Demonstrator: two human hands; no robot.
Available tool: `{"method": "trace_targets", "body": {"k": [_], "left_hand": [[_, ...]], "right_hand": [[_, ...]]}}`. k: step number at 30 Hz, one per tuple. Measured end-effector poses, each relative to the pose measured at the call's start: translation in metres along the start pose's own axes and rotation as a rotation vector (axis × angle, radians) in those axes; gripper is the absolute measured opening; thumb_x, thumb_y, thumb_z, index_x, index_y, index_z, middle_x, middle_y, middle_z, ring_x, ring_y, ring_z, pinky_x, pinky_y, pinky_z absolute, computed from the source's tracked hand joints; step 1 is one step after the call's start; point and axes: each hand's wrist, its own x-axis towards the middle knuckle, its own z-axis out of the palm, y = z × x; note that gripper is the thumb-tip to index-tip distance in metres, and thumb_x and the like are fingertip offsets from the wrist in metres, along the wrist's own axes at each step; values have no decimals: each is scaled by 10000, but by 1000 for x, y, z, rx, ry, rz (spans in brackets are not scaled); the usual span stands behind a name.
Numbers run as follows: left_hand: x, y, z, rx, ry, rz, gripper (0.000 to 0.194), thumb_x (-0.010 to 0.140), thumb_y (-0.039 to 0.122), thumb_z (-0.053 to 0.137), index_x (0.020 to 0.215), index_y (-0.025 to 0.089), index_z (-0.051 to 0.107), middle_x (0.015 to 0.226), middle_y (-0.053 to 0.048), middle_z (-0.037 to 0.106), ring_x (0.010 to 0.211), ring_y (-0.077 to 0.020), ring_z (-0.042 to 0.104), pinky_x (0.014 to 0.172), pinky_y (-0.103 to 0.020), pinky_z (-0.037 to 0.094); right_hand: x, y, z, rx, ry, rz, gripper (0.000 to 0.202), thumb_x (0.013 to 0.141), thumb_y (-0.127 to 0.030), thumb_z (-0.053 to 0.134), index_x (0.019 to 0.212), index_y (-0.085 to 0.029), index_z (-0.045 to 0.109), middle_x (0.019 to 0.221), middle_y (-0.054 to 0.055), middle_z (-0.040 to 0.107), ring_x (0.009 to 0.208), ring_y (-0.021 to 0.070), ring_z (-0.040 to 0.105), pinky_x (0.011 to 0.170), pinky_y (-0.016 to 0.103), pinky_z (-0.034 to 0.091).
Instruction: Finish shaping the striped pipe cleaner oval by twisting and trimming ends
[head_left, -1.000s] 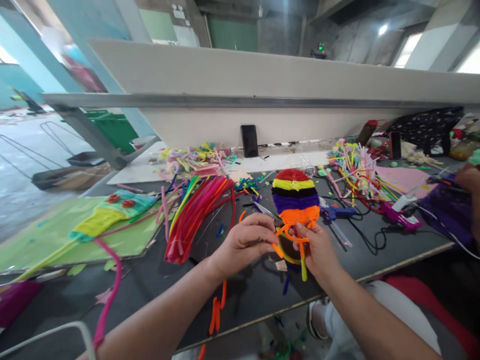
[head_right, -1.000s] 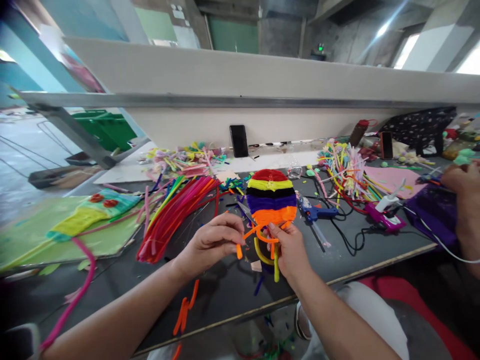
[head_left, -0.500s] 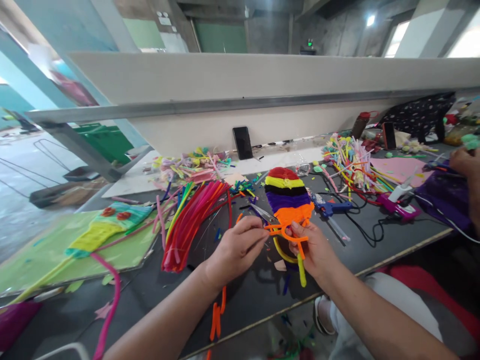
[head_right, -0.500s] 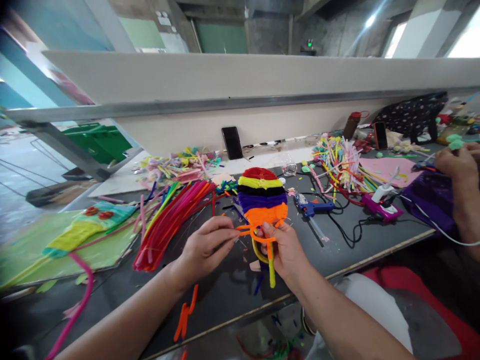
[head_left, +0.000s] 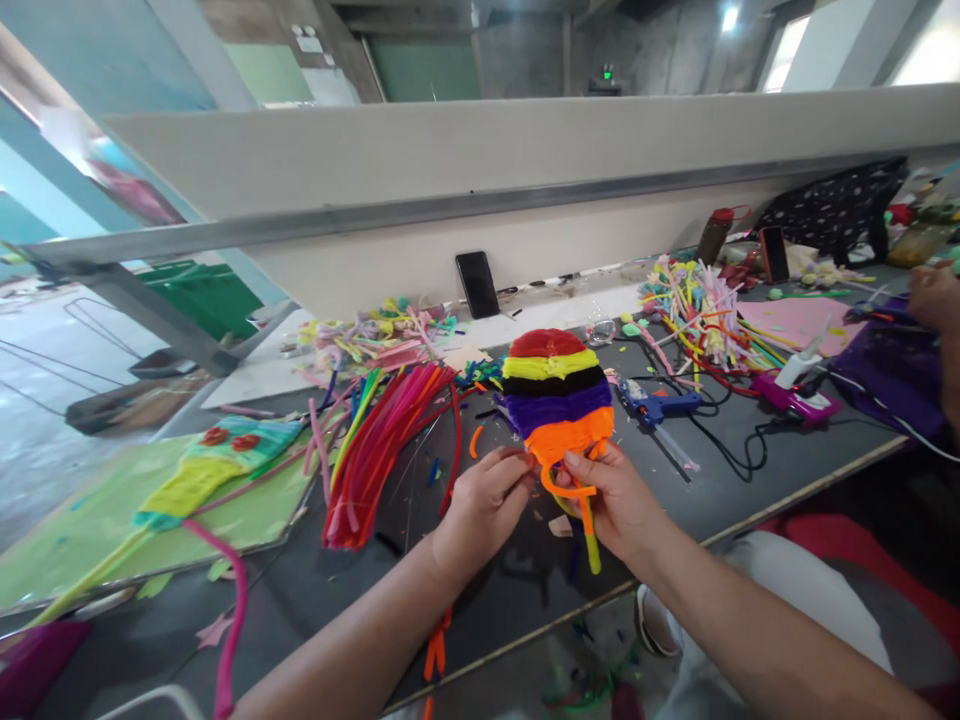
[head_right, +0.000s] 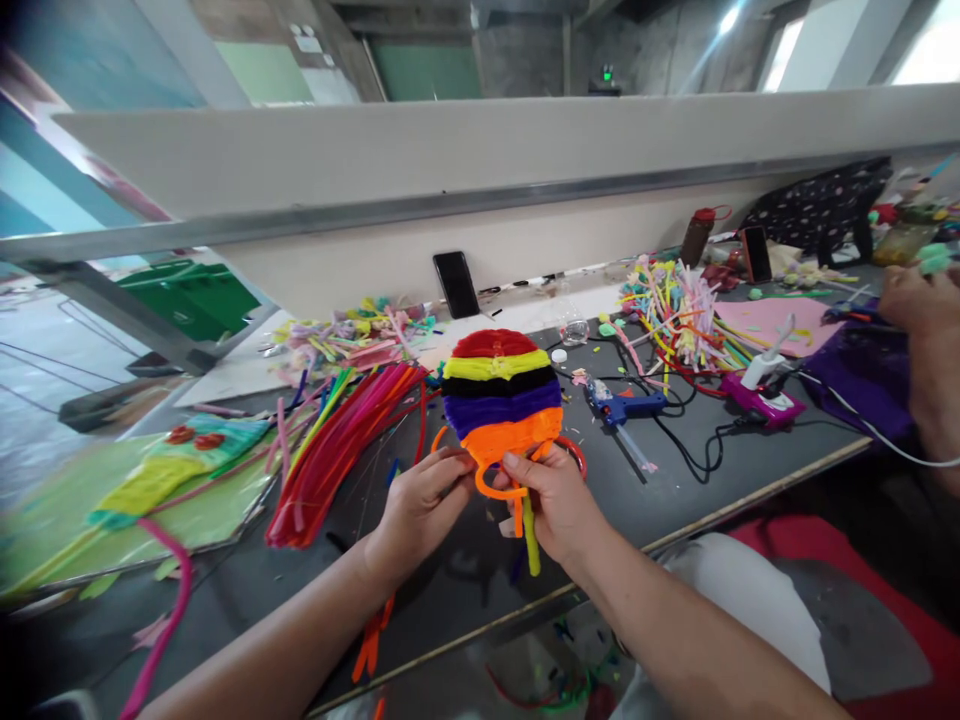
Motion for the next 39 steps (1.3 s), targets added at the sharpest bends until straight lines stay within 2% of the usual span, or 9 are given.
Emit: {"method": "trace_targets", "body": {"k": [7, 11, 16, 20, 25, 29, 32, 35, 39], "left_hand": [[-4, -13, 0, 59, -6, 57, 195, 832, 108, 484, 924, 186, 637, 943, -64, 630, 831, -126, 614, 714, -205, 491], [-3, -12, 1, 33, 6, -2, 189, 835, 119, 482, 923, 185, 636, 926, -66, 632, 815, -130, 613, 711, -217, 490], [-5, -9, 3, 30, -16, -8, 175, 837, 114, 472, 823, 177, 635, 785, -36, 600, 702, -109, 578, 635, -199, 463], [-5, -12, 0, 87, -42, 59, 204, 825, 73, 456, 868, 177, 627, 799, -37, 591, 728, -103, 575, 650, -181, 456], [-3, -12, -3, 177, -87, 147, 207, 820, 74, 441, 742, 166, 608, 754, -40, 575, 681, -102, 564, 616, -181, 453], [-4, -10, 1, 89, -23, 48, 180, 827, 96, 464, 817, 176, 625, 772, -37, 607, 723, -115, 594, 654, -199, 474], [-3, -7, 6, -55, 22, -52, 149, 826, 113, 495, 838, 178, 629, 817, -41, 648, 756, -129, 619, 683, -222, 491], [0, -5, 9, -150, 17, -73, 140, 815, 117, 521, 840, 175, 647, 807, -44, 669, 739, -137, 631, 666, -231, 500], [2, -4, 8, -218, 15, -86, 172, 813, 122, 528, 879, 183, 675, 871, -62, 691, 789, -158, 646, 702, -260, 515]], "right_hand": [[0, -1, 2, -1, -3, -5, 183, 707, -272, 714, 744, -162, 573, 537, -45, 582, 356, 29, 411, 326, 131, 320], [0, -2, 5, -24, -1, -47, 190, 691, -275, 721, 751, -155, 587, 518, -55, 566, 329, 14, 367, 299, 117, 291], [-1, -1, 7, 5, -44, 75, 231, 669, -301, 734, 774, -166, 579, 524, -61, 564, 317, 25, 371, 307, 148, 341], [-1, -3, 7, -23, -12, 29, 197, 685, -273, 719, 760, -157, 578, 521, -56, 569, 318, 21, 367, 305, 139, 340], [-3, -5, 8, -7, -53, 91, 209, 682, -283, 716, 782, -169, 572, 530, -64, 562, 317, 32, 358, 323, 186, 385], [-3, -6, 9, -28, -25, 68, 231, 658, -276, 737, 767, -163, 568, 531, -62, 569, 314, 24, 360, 328, 165, 353], [-3, -6, 8, 37, -110, 114, 213, 681, -281, 727, 752, -164, 564, 549, -57, 580, 323, 22, 364, 343, 165, 341], [-2, -5, 5, 94, -195, 154, 188, 724, -296, 698, 760, -167, 565, 572, -51, 595, 323, 23, 363, 349, 169, 323], [-1, -2, 3, 118, -210, 176, 204, 748, -326, 684, 819, -167, 579, 599, -35, 604, 354, 23, 376, 356, 152, 296]]}}
